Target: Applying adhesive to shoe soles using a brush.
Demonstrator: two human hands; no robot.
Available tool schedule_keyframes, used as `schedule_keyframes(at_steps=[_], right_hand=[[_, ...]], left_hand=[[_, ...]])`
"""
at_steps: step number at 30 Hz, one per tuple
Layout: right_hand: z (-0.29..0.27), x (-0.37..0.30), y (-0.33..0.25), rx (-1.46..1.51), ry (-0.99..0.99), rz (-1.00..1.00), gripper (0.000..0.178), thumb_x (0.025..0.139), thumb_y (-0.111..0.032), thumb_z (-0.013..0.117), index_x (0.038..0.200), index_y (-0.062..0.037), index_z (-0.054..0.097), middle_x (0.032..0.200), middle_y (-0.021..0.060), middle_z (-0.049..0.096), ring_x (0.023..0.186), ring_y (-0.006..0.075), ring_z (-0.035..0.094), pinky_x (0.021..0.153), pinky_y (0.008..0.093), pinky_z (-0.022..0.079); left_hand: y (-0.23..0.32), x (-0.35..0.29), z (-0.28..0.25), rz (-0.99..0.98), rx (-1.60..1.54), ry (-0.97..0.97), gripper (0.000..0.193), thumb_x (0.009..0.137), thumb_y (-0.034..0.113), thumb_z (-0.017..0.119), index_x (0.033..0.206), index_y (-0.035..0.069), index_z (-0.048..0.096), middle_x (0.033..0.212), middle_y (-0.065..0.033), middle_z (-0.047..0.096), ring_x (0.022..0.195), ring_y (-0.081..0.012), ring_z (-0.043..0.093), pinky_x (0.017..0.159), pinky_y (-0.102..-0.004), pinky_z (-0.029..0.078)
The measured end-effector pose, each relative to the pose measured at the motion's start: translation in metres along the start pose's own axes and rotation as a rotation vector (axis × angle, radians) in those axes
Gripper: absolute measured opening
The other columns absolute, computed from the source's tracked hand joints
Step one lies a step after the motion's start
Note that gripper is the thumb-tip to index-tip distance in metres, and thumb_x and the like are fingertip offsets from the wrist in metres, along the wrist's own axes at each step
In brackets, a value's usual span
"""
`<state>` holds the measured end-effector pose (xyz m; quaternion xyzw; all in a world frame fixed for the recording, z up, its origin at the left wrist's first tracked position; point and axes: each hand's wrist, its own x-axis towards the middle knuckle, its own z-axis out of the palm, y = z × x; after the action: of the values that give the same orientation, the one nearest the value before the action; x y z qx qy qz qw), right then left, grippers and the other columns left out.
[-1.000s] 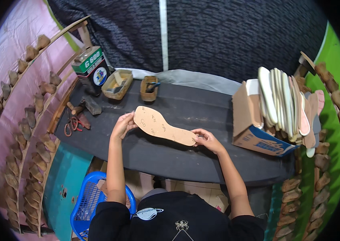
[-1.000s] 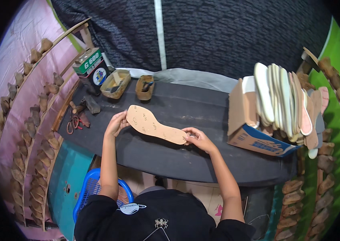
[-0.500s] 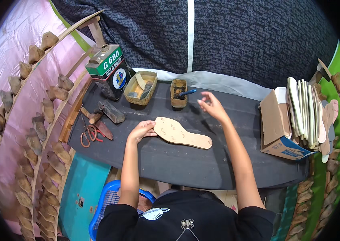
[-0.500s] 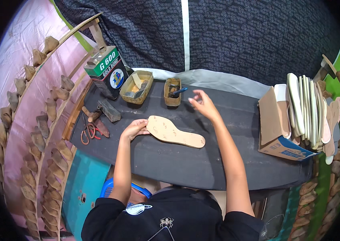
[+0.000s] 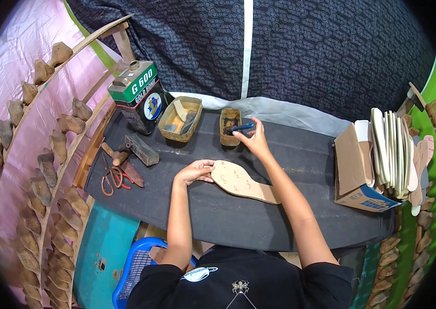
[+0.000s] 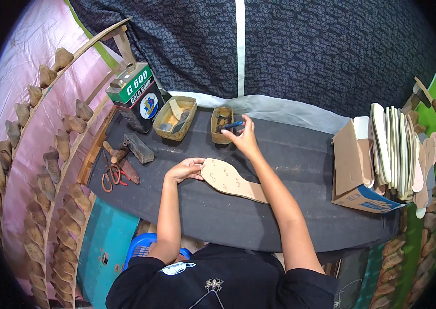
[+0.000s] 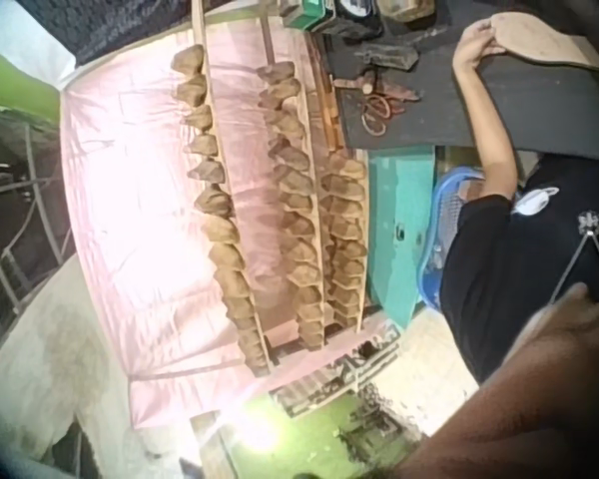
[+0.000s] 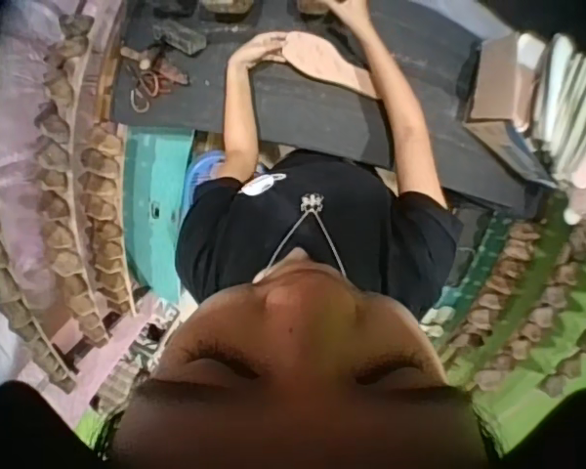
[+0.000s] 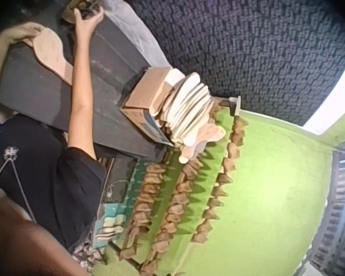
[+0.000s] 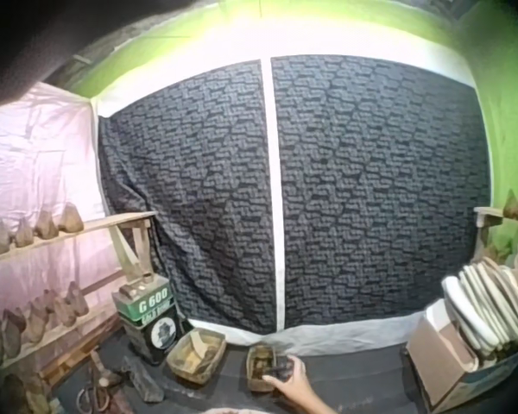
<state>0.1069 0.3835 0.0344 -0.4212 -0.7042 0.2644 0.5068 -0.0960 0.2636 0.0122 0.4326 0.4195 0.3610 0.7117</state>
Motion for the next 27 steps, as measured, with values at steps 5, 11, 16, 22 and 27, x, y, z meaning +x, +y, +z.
schedule_keyframes(at_steps=[5, 11, 16, 22, 27], right_hand=[[0.001, -0.003, -0.006, 0.1, -0.027, -0.029, 0.066, 0.065, -0.031, 0.07, 0.115, -0.0027, 0.038, 0.104, 0.0128, 0.041, 0.073, 0.015, 0.046, 0.063, 0.0261, 0.043], [-0.005, 0.01, -0.011, 0.292, 0.011, -0.083, 0.016, 0.075, -0.011, 0.059, 0.087, -0.0011, 0.053, 0.081, 0.0061, 0.051, 0.058, 0.0096, 0.048, 0.053, 0.0211, 0.041], [-0.013, 0.003, -0.015, 0.34, 0.029, -0.177, 0.01, 0.078, -0.009, 0.056, 0.081, -0.0003, 0.051, 0.079, 0.0066, 0.051, 0.059, 0.0105, 0.049, 0.052, 0.0221, 0.04], [-0.03, 0.003, -0.015, 0.311, -0.036, -0.188, 0.011, 0.081, -0.006, 0.051, 0.088, 0.0009, 0.048, 0.094, 0.0067, 0.049, 0.071, 0.0083, 0.053, 0.063, 0.0201, 0.048], [-0.03, 0.002, -0.021, 0.374, -0.086, -0.182, 0.011, 0.081, -0.006, 0.05, 0.089, 0.0009, 0.048, 0.096, 0.0074, 0.048, 0.074, 0.0094, 0.054, 0.062, 0.0202, 0.048]], left_hand=[[-0.003, 0.0, -0.001, -0.025, 0.01, 0.05, 0.034, 0.081, 0.016, 0.052, 0.11, 0.001, 0.043, 0.089, -0.0053, 0.057, 0.075, -0.012, 0.059, 0.066, -0.0234, 0.05], [-0.002, 0.001, 0.006, 0.017, -0.003, 0.061, 0.034, 0.08, 0.017, 0.053, 0.108, 0.001, 0.044, 0.086, -0.0042, 0.057, 0.073, -0.011, 0.058, 0.066, -0.0236, 0.05], [-0.005, 0.001, -0.002, 0.021, -0.042, 0.031, 0.034, 0.08, 0.015, 0.054, 0.109, 0.0, 0.044, 0.086, -0.0044, 0.057, 0.075, -0.0112, 0.058, 0.064, -0.0235, 0.051], [0.001, 0.004, -0.002, -0.032, -0.053, 0.003, 0.031, 0.08, 0.012, 0.053, 0.107, -0.001, 0.045, 0.086, -0.0057, 0.058, 0.073, -0.0122, 0.059, 0.064, -0.0227, 0.051], [0.0, 0.006, -0.006, -0.047, -0.053, -0.013, 0.03, 0.082, 0.016, 0.052, 0.106, 0.0, 0.046, 0.085, -0.006, 0.058, 0.072, -0.0119, 0.059, 0.063, -0.0226, 0.051]])
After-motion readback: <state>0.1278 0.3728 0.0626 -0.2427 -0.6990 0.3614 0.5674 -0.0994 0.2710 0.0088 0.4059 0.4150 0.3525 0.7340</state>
